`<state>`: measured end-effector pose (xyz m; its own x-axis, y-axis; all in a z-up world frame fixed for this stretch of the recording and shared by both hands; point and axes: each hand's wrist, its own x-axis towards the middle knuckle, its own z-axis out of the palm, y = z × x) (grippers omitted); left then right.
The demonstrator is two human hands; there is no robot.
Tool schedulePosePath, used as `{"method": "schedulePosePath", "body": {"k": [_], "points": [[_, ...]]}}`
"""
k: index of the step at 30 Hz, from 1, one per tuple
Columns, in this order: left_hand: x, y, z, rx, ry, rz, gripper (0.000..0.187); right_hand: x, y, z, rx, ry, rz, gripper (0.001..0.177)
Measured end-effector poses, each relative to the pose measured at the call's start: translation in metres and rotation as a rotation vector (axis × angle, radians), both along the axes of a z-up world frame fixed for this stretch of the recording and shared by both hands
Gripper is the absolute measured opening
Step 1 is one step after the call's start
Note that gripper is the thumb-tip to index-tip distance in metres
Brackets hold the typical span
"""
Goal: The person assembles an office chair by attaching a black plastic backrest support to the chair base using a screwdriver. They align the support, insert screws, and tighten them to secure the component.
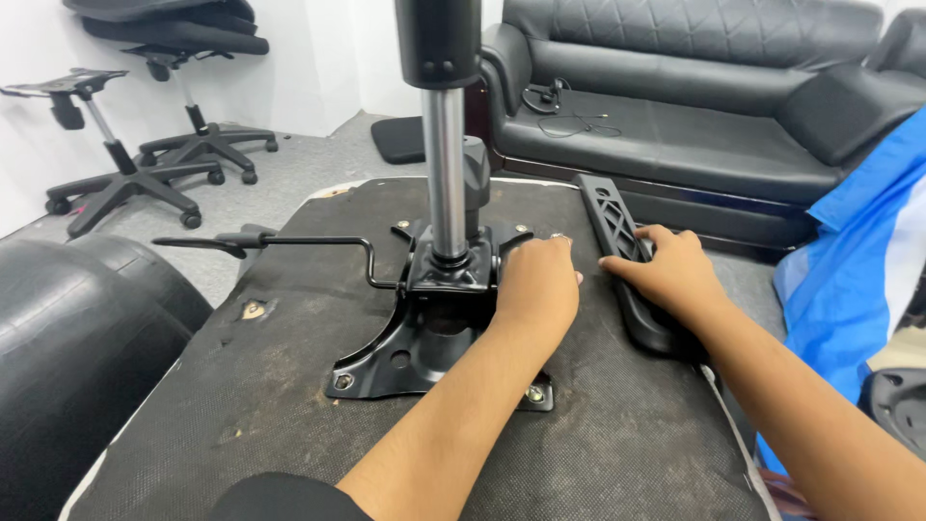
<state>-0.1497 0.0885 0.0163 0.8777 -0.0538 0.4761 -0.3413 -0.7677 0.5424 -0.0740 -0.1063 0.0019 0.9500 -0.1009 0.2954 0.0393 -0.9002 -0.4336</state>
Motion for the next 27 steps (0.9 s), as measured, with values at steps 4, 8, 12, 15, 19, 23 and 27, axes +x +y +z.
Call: {"method": "schedulePosePath", "body": {"k": [4, 8, 12, 15, 19, 23, 27], "points": [[0.012, -0.012, -0.01, 0.102, 0.08, 0.027, 0.015, 0.0, -0.002, -0.006, 0.007, 0.0, -0.021, 0.082], [0.021, -0.012, -0.016, 0.156, 0.053, 0.054, 0.016, -0.003, -0.002, -0.007, -0.009, -0.028, -0.02, 0.079], [0.007, -0.006, -0.014, -0.017, -0.07, -0.042, 0.026, -0.006, 0.0, -0.003, -0.023, -0.016, -0.007, 0.075], [-0.024, 0.008, -0.001, -0.113, -0.169, -0.19, 0.038, -0.011, 0.002, 0.0, -0.021, 0.0, -0.012, 0.074], [-0.082, 0.073, 0.032, -0.25, 0.099, -0.315, 0.035, -0.025, 0.008, 0.002, -0.085, -0.116, 0.031, 0.062], [-0.15, 0.179, 0.053, -0.307, 0.663, -0.207, 0.038, -0.045, 0.017, 0.005, -0.14, -0.212, 0.098, 0.051], [-0.202, 0.311, 0.023, -0.316, 0.802, 0.03, 0.032, -0.061, 0.02, 0.012, -0.199, -0.395, 0.248, 0.042]]}}
